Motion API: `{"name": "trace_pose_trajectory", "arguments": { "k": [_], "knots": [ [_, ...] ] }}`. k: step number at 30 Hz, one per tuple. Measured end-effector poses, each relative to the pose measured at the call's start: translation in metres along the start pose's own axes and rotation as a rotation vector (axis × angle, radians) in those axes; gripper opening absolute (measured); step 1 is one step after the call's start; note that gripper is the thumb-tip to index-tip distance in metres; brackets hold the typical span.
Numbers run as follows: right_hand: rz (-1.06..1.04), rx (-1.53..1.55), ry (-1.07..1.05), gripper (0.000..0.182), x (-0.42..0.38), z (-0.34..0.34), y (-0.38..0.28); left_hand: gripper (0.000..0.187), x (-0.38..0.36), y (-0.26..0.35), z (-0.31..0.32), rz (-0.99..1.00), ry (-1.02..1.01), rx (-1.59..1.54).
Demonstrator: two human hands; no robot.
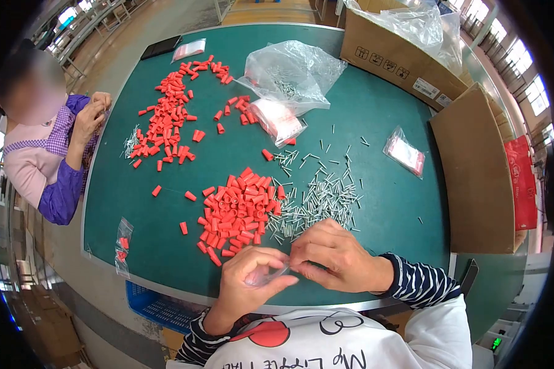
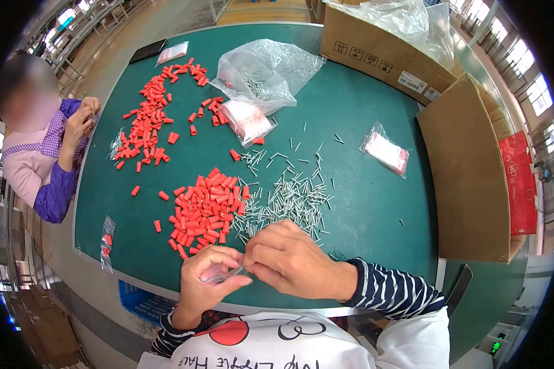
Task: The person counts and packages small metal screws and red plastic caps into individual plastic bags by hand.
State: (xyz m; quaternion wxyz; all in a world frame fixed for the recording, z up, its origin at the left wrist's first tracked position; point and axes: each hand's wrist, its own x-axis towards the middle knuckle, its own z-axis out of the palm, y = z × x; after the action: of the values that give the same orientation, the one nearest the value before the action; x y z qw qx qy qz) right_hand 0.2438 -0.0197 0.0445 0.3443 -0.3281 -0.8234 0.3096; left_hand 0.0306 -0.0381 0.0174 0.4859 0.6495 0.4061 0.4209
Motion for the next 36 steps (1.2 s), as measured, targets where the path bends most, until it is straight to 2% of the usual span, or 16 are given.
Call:
{"name": "trace_pose_trajectory", "arguments": {
  "k": [5, 8, 11, 14, 19, 22, 25, 28, 32, 35, 36],
  "knots": [
    [0.052, -0.029, 0.024, 0.016, -0.001, -0.004, 0.004, 0.015, 0.002, -0.002, -0.012, 0.153, -0.047, 0.184],
    [0.09, -0.022, 0.028, 0.023, -0.002, -0.007, 0.003, 0.014, 0.001, -0.004, -0.01, 0.101, -0.006, 0.169],
    [0.093, 0.026, 0.04, 0.038, -0.002, -0.009, 0.001, 0.018, -0.006, -0.005, -0.005, -0.058, 0.078, 0.044],
    [0.111, 0.075, -0.013, 0.051, -0.005, -0.01, -0.002, 0.029, -0.001, 0.003, -0.006, 0.108, 0.043, 0.186],
    [0.164, 0.147, -0.088, 0.058, -0.009, -0.007, -0.007, 0.038, 0.0, 0.006, -0.004, 0.212, 0.037, 0.216],
    [0.1, 0.16, -0.032, 0.053, -0.01, -0.005, -0.008, 0.038, 0.002, 0.007, -0.004, 0.287, 0.024, 0.244],
    [-0.065, 0.024, -0.031, 0.038, -0.006, -0.011, -0.012, 0.038, 0.001, 0.008, -0.005, 0.34, 0.0, 0.257],
    [-0.105, -0.031, -0.057, 0.025, -0.006, -0.012, -0.015, 0.04, 0.002, 0.009, -0.004, 0.397, -0.043, 0.266],
    [-0.144, -0.165, -0.127, 0.021, -0.01, -0.012, -0.013, 0.045, 0.004, 0.008, -0.003, 0.428, -0.028, 0.252],
    [-0.1, -0.206, -0.061, 0.021, -0.014, -0.007, -0.013, 0.056, -0.001, 0.022, -0.003, 0.142, -0.008, 0.287],
    [-0.096, -0.209, -0.046, 0.021, -0.014, -0.007, -0.015, 0.056, -0.001, 0.021, -0.003, 0.155, -0.027, 0.291]
  ]
}}
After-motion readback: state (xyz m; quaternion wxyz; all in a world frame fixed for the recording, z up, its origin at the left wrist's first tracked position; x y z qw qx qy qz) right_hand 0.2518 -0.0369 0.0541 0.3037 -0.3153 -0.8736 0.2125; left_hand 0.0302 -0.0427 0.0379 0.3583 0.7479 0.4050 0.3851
